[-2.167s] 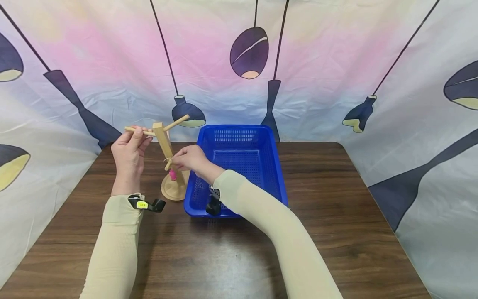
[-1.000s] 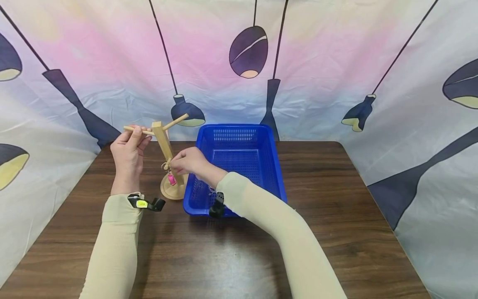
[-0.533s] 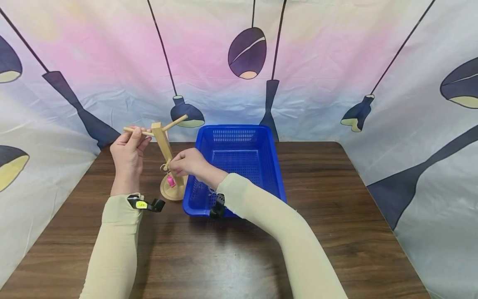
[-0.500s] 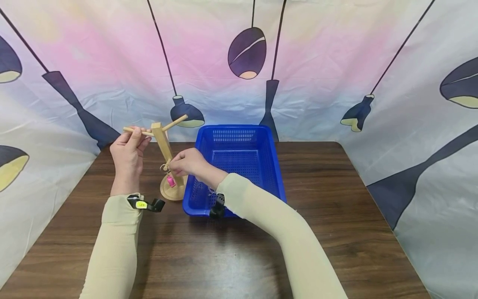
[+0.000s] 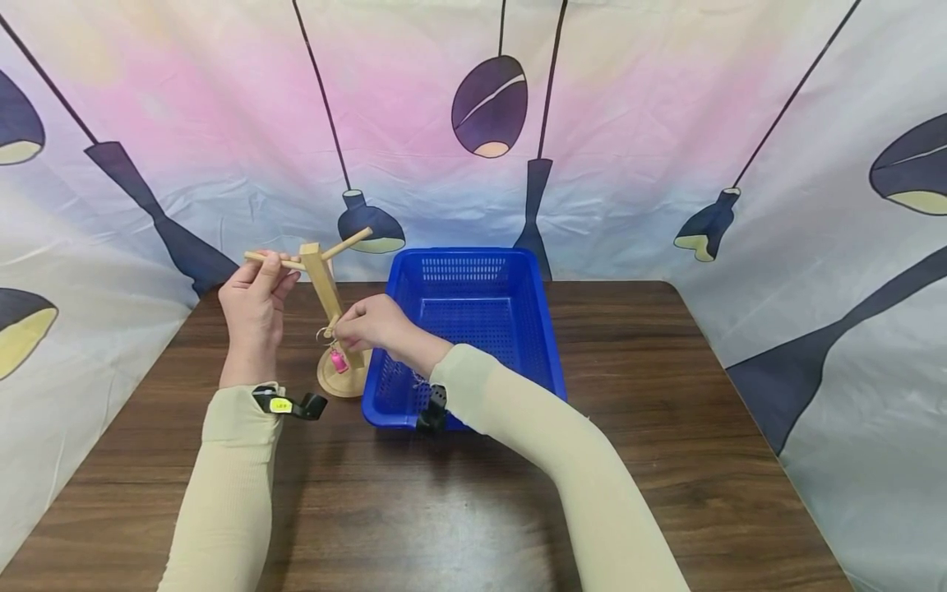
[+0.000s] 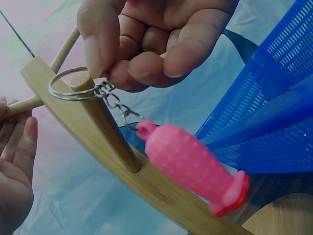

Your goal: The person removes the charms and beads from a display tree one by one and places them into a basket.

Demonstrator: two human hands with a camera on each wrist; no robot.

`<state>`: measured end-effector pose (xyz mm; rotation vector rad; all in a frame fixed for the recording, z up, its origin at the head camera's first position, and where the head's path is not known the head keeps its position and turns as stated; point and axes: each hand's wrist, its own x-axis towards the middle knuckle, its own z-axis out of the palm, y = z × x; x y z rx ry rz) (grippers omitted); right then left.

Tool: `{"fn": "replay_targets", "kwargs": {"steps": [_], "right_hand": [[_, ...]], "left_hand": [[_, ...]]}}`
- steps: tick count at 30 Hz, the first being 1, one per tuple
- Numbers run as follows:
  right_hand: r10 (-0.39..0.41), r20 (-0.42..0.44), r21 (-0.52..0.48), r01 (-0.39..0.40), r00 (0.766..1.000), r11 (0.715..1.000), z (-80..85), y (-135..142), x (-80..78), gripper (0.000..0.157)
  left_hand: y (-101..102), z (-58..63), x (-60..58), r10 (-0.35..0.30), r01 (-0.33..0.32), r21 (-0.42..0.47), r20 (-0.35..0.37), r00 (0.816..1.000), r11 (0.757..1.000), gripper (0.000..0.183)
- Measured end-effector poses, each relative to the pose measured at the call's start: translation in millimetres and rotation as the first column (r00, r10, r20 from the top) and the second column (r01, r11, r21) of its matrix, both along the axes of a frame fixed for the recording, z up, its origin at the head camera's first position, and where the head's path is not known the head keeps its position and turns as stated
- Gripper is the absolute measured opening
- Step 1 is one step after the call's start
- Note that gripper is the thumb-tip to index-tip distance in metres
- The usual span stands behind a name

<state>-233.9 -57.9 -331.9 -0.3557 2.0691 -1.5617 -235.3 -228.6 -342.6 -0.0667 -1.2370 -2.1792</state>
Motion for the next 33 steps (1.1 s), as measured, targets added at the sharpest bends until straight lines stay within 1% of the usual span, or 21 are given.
{"fn": "replay_targets", "kwargs": {"steps": [7, 14, 19, 25, 30, 33], "right_hand": [[0.020, -0.016, 0.006, -0.020, 1.000, 1.000, 0.9, 1, 1.5, 0.012], [0.056, -0.039, 0.015, -0.055, 0.998, 0.998, 2.1, 4, 2.9, 0.012], [0.074, -0.051, 0.023, -0.073, 0.996, 0.997, 7.6, 9, 3.1, 0.013], [0.077, -0.051, -0.002, -0.077, 0.996, 0.997, 15.5, 17, 1.1, 0.012], [0.082, -0.054, -0.013, -0.083, 0.995, 0.996, 20.5, 22, -2.1, 0.010], [0.080, -0.056, -0.005, -0.080, 0.995, 0.997, 22.6, 26, -4.6, 0.008]], "left_hand": [[0, -0.4, 0.4, 0.013, -0.012, -0.027, 0.006, 1.000, 1.000, 0.008], [0, -0.3, 0.1, -0.004, 0.004, -0.019, 0.002, 1.000, 1.000, 0.006], [0, 0.1, -0.4, 0.001, -0.001, -0.008, 0.000, 1.000, 1.000, 0.005], [-1, 0.1, -0.5, -0.005, 0.005, 0.006, -0.005, 1.000, 1.000, 0.008], [-1, -0.4, -0.2, -0.003, 0.003, -0.003, 0.001, 1.000, 1.000, 0.004], [-1, -0.7, -0.1, -0.004, 0.004, -0.014, 0.006, 1.000, 1.000, 0.005]]}}
